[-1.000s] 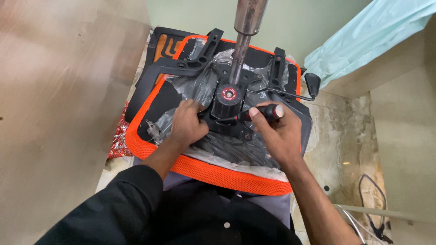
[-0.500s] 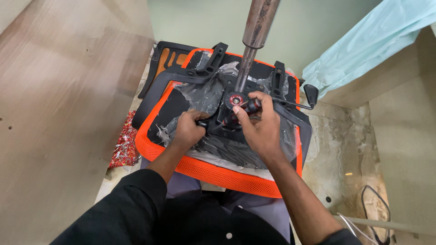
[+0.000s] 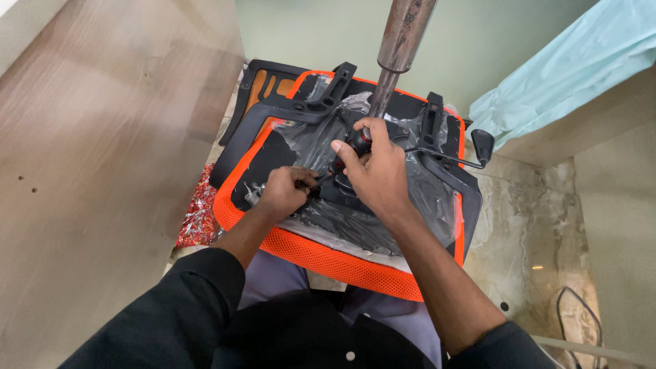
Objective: The person uses a screwdriver to attach the armrests to an orange mesh office chair. They flip the chair upright and tighten the screws on both sides to secure the armrests in place.
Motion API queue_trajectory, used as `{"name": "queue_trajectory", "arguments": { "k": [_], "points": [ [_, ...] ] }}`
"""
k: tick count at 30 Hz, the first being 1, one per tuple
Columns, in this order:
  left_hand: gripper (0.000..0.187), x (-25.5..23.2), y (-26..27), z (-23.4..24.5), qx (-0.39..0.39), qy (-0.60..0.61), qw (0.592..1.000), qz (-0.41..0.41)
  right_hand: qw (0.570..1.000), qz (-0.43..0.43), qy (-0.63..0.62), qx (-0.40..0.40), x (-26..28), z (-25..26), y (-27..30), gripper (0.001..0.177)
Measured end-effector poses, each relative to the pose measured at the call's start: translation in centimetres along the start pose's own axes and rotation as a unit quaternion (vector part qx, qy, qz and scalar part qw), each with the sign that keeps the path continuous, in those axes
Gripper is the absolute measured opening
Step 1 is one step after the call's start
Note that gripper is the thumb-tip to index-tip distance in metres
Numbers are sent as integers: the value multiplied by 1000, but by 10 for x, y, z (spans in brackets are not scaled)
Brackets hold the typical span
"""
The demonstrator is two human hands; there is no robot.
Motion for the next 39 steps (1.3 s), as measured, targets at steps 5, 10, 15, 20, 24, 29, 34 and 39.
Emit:
{"name": "queue_trajectory", "arguments": {
  "k": [5,10,15,20,24,29,34,39],
  "points": [
    [27,-4,3,4,-10,-3,1000,-3,997,63,-2,-44,3,-4,1,42],
    [23,-6,5,5,-40,-29,998,-38,997,57,18,-45,5,-4,6,41],
    [22,1,3,0,-34,-26,999,-7,993,70,65,-72,9,2,7,34],
    [23,-1,3,-1,-42,-27,999,-7,994,111,-7,-23,10,11,11,37],
    [22,0,1,-6,-33,-34,998,31,994,57,-69,60,3,17,9,47],
    [24,2,-1,-7,-39,-23,998,43,986,141,-19,86,10,19,5,38],
    [27,1,-2,-4,-39,-38,997,50,986,147,34,71,22,9,7,29],
    [28,0,-2,-3,-37,-48,995,76,989,75,130,-9,24,-1,6,34]
  ]
}}
Point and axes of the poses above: each hand's wrist, its own y-axis away from the middle knuckle, its own z-axis out of the back of the hand, x = y × z, the point moved 3 cm from there along -y, towards the middle knuckle, and after that the axes turned 10 degrees about -x, right-handed, at the moved point
